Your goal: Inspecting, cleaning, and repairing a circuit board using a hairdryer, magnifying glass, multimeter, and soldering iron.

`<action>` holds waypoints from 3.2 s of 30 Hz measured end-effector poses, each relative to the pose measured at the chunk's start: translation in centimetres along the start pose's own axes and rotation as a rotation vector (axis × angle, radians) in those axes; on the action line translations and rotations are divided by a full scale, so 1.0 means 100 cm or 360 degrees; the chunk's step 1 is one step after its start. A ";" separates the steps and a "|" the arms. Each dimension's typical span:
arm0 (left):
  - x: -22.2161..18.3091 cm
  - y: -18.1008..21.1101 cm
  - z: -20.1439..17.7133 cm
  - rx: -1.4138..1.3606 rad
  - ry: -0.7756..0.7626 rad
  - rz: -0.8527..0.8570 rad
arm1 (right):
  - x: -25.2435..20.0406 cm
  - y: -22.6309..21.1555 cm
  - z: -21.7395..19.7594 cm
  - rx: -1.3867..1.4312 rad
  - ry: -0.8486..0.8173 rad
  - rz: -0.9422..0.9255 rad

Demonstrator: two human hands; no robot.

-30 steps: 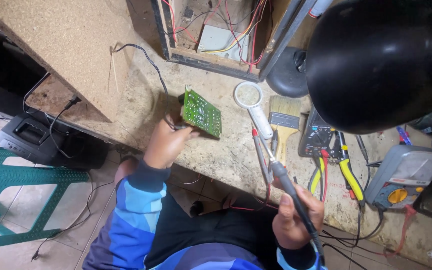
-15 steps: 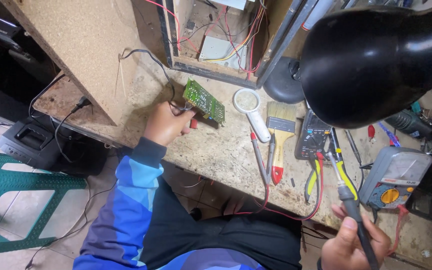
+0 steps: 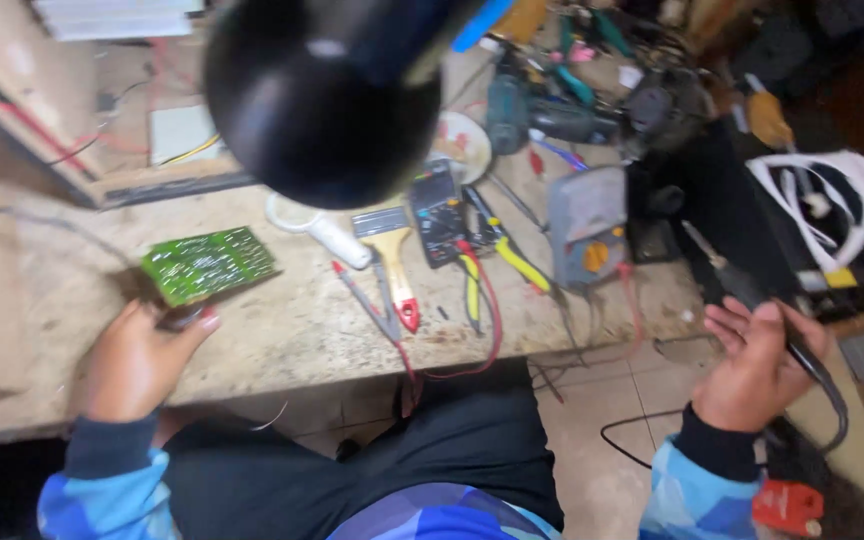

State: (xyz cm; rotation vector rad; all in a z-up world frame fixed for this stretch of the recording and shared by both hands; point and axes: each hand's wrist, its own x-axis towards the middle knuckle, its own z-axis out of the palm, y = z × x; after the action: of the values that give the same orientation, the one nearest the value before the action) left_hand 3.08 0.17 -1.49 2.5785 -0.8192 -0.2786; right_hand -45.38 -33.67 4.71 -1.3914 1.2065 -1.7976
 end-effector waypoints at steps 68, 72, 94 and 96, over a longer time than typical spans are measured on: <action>-0.021 0.093 0.033 -0.2043 -0.0156 -0.0239 | -0.159 -0.048 0.210 -0.0545 -0.2073 -0.0999; -0.022 0.092 0.033 -0.2015 -0.0169 -0.0189 | -0.148 -0.043 0.201 -0.0383 -0.1863 -0.0930; -0.023 0.071 0.046 -0.2245 -0.0011 -0.0187 | -0.147 -0.065 0.224 -0.0839 -0.1948 -0.0941; -0.022 0.075 0.043 -0.2218 0.0030 -0.0166 | -0.135 -0.059 0.206 -0.0861 -0.1885 -0.0883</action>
State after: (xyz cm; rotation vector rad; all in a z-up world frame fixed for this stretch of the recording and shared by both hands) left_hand -3.80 -5.49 -1.85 1.2893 -0.2507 -0.5841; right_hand -21.24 -26.17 5.16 -2.6986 0.6401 -0.5341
